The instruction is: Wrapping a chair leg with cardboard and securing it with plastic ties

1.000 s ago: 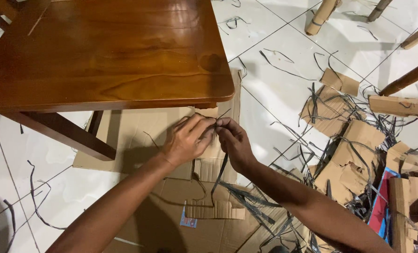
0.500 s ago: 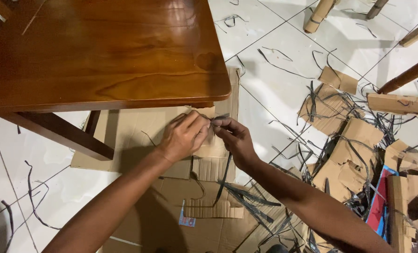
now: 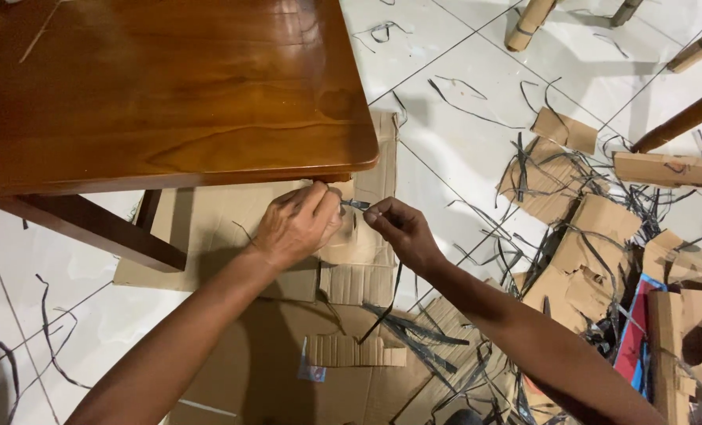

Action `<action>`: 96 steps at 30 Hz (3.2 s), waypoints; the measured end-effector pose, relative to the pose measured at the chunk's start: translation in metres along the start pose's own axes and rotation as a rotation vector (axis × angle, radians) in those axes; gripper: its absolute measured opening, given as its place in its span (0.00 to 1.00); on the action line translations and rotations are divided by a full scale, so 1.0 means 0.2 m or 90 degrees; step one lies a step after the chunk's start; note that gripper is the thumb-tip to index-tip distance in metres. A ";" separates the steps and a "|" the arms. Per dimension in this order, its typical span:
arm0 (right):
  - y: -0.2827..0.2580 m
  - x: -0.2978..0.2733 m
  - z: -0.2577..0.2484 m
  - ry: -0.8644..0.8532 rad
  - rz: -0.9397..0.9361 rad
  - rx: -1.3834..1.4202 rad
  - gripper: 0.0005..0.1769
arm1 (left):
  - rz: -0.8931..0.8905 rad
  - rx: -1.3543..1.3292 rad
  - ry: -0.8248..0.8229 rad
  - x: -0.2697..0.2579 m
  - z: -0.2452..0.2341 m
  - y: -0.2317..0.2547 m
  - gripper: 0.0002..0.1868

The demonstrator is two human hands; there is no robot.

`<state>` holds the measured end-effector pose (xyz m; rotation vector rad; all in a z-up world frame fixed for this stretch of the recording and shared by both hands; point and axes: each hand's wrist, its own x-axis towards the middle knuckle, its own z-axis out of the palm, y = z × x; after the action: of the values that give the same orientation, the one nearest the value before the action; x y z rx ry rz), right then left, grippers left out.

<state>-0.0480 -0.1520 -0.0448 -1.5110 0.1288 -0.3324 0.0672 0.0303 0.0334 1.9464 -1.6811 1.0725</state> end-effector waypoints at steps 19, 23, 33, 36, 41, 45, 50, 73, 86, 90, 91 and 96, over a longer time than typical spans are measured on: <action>-0.17 0.06 -0.01 -0.082 -0.315 -0.485 0.27 | 0.101 0.176 -0.021 0.04 -0.02 0.00 0.06; -0.17 0.06 -0.03 -0.122 -0.355 -0.510 0.29 | 0.094 0.171 -0.029 -0.01 0.03 -0.02 0.07; -0.09 0.03 -0.07 -0.139 -0.318 -0.481 0.31 | 0.089 0.158 -0.021 -0.03 0.01 -0.02 0.06; -0.07 -0.04 -0.02 -0.113 -0.274 -0.417 0.31 | 0.041 0.096 -0.019 -0.03 0.02 0.01 0.06; -0.08 -0.16 -0.01 -0.135 -0.250 -0.365 0.27 | -0.248 -0.165 -0.100 -0.25 0.14 0.14 0.05; -0.18 -0.20 0.02 -0.152 -0.232 -0.362 0.27 | -0.620 -0.386 -0.343 -0.09 0.03 0.33 0.11; -0.22 -0.25 -0.02 -0.188 -0.195 -0.395 0.25 | -0.744 -0.732 -0.104 0.00 0.12 0.41 0.13; 0.34 -1.27 -1.07 0.067 0.466 -0.632 0.25 | -0.822 -0.888 -0.191 0.10 0.63 1.11 0.14; 0.54 -1.63 -1.23 0.348 0.474 -0.711 0.13 | -0.772 -0.940 -0.360 0.22 0.86 1.59 0.18; 0.86 -1.78 -1.39 0.227 0.231 -1.120 0.22 | -0.769 -0.903 -0.393 0.16 0.85 1.50 0.19; 0.83 -1.75 -1.38 0.256 0.325 -0.988 0.24 | -0.758 -0.879 -0.403 0.13 0.86 1.47 0.17; 0.87 -1.66 -1.31 0.254 0.385 -1.049 0.32 | -0.748 -0.833 -0.368 0.05 0.78 1.28 0.15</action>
<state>-0.4139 -0.3012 -0.2747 -2.8387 1.4191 0.0571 -0.1276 -0.1438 -0.1140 1.6868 -0.6335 -0.8772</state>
